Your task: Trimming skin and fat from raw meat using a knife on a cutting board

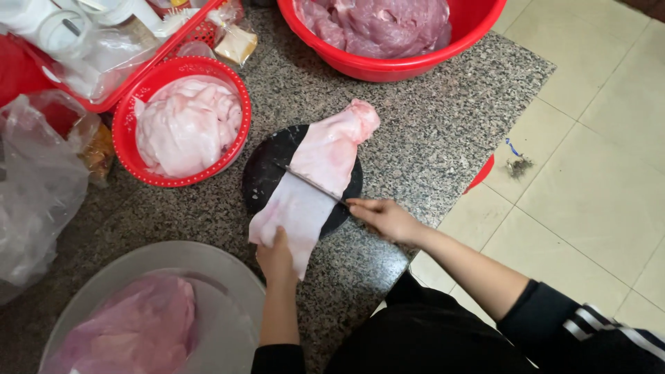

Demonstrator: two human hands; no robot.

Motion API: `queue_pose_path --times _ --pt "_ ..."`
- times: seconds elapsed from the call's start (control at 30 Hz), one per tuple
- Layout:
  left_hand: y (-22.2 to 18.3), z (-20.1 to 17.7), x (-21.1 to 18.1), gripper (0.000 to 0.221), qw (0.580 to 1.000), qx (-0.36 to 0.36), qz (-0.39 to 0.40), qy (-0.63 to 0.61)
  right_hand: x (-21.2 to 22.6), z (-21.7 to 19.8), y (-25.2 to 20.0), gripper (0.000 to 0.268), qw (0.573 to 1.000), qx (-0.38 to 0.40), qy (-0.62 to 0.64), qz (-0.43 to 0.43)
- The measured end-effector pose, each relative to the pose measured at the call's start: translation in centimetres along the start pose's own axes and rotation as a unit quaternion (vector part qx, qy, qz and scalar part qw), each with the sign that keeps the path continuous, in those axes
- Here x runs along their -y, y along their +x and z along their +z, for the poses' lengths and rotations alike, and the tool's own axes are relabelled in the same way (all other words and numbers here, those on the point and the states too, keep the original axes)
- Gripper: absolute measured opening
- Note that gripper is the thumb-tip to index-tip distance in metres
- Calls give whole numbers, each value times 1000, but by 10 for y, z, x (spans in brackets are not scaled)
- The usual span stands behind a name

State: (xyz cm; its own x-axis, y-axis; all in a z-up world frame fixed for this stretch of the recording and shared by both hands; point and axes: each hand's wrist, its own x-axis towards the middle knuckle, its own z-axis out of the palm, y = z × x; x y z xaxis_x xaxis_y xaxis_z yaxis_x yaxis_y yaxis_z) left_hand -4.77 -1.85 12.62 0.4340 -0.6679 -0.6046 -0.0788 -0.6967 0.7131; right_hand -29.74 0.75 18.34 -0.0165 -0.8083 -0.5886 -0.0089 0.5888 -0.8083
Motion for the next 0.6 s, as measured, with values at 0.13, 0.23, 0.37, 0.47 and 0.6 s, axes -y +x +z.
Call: queue_pose_path --times 0.13,0.23,0.37,0.47,0.6 --pt "-30 -18 -28 103 997 39 62 25 32 23 -47 45 967 -39 -251 -22" --pt "-33 -23 -26 81 999 11 -5 -47 -22 22 -35 51 928 -51 -364 -61" --pt "-7 -17 14 91 1000 -15 -14 11 -43 26 -41 55 898 -59 -431 -57" --pt "20 -12 45 91 995 -49 5 91 -46 27 -36 57 882 -68 -465 -37" --pt "30 -10 53 84 988 -56 11 145 -24 44 -15 57 880 -68 -468 -39"
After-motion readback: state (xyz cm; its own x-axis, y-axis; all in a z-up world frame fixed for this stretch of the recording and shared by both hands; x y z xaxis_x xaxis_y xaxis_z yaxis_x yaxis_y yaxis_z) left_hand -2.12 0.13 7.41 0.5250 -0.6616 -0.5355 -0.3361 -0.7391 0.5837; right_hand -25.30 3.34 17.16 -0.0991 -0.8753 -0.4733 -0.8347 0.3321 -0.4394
